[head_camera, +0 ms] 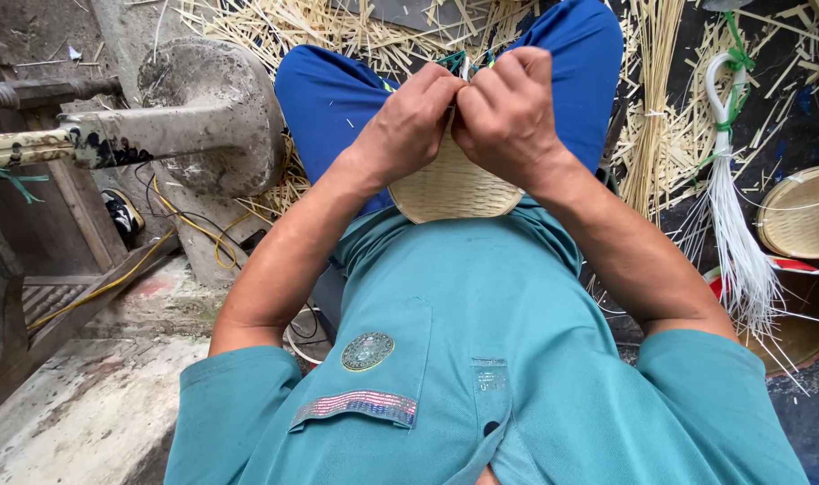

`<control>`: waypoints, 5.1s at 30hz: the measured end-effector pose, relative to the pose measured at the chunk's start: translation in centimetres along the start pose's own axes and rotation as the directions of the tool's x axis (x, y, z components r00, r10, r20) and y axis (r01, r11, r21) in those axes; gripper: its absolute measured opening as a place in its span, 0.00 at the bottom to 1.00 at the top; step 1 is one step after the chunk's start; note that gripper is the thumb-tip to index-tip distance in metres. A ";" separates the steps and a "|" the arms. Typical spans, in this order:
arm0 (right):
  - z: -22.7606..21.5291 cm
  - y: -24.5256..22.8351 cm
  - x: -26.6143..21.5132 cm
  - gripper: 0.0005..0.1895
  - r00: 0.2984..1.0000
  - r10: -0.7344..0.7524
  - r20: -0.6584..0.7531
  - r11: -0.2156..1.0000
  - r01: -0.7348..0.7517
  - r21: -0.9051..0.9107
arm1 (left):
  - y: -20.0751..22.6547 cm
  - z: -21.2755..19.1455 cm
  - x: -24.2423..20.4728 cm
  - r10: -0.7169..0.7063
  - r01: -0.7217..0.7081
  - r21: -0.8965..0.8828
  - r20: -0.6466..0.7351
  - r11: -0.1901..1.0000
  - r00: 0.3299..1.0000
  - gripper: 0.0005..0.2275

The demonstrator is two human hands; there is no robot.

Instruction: The person weaves a white cord around the rim of a bamboo tray by hand, pulls it tight, and trims the excess with shears. They repeat this process on several trays, weaving the cord through the bamboo slats and around the circular frame.

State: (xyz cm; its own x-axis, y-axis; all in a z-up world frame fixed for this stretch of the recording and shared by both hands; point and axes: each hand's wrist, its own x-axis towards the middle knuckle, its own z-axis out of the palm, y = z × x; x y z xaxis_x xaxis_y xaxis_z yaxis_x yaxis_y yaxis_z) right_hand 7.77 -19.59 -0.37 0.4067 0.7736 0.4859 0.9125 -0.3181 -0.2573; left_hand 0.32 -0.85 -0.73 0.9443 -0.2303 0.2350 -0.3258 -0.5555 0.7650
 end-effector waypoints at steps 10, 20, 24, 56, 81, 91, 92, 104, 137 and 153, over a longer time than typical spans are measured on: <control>-2.1 -0.2 0.4 0.07 0.995 -0.061 -0.083 0.997 0.065 0.045 | -0.5 0.2 -0.3 0.009 -0.008 0.025 -0.053 1.000 0.999 0.15; -2.6 -0.5 -1.6 0.08 0.986 0.095 0.134 0.913 -0.140 0.383 | -0.5 0.0 0.1 0.030 -0.030 0.016 -0.052 0.999 0.998 0.15; -1.6 0.6 -1.2 0.05 0.998 -0.059 -0.023 0.996 0.060 0.062 | 0.1 -0.4 0.3 -0.005 0.005 -0.016 -0.035 1.000 0.999 0.14; -10.7 -3.8 -0.7 0.04 0.765 0.507 0.397 0.323 -0.596 0.735 | 10.5 0.5 -2.6 -0.632 0.319 -0.948 0.255 -0.013 0.732 0.10; -10.3 -2.0 -0.8 0.19 0.903 0.197 0.383 0.565 -0.424 0.708 | 7.3 -1.0 -2.9 -0.600 0.437 -0.895 0.400 -0.092 0.693 0.12; -9.3 -2.1 -1.5 0.07 0.912 0.249 0.325 0.787 -0.386 0.482 | 7.0 -0.3 -3.2 -0.606 0.443 -0.884 0.435 -0.147 0.666 0.10; -9.4 -2.0 -1.5 0.10 0.916 0.246 0.317 0.778 -0.381 0.499 | 6.9 -0.5 -3.0 -0.616 0.447 -0.882 0.437 -0.149 0.655 0.10; -8.9 -4.6 -3.0 0.08 0.959 0.181 0.217 0.783 -0.275 0.558 | 5.7 -0.1 -3.7 -0.693 0.469 -0.870 0.432 -0.151 0.578 0.11; 12.3 3.4 -44.0 0.18 0.090 0.945 0.314 0.178 -0.947 -0.266 | 1.6 -2.9 -0.2 -0.456 0.443 -0.408 0.070 0.799 0.887 0.13; -3.3 2.7 -27.9 0.40 -0.174 0.846 0.503 -0.213 -0.977 0.020 | 1.9 -3.9 -1.0 -0.538 0.519 -0.502 0.120 0.692 0.834 0.13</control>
State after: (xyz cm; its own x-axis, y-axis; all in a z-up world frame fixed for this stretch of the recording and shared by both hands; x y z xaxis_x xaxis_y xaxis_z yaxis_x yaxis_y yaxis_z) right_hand -0.97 -43.85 -11.88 0.6792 -0.1280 -0.7227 -0.5925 -0.6768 -0.4369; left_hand -1.06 1.43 2.80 0.9577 0.0111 -0.2875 0.2871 -0.1025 0.9524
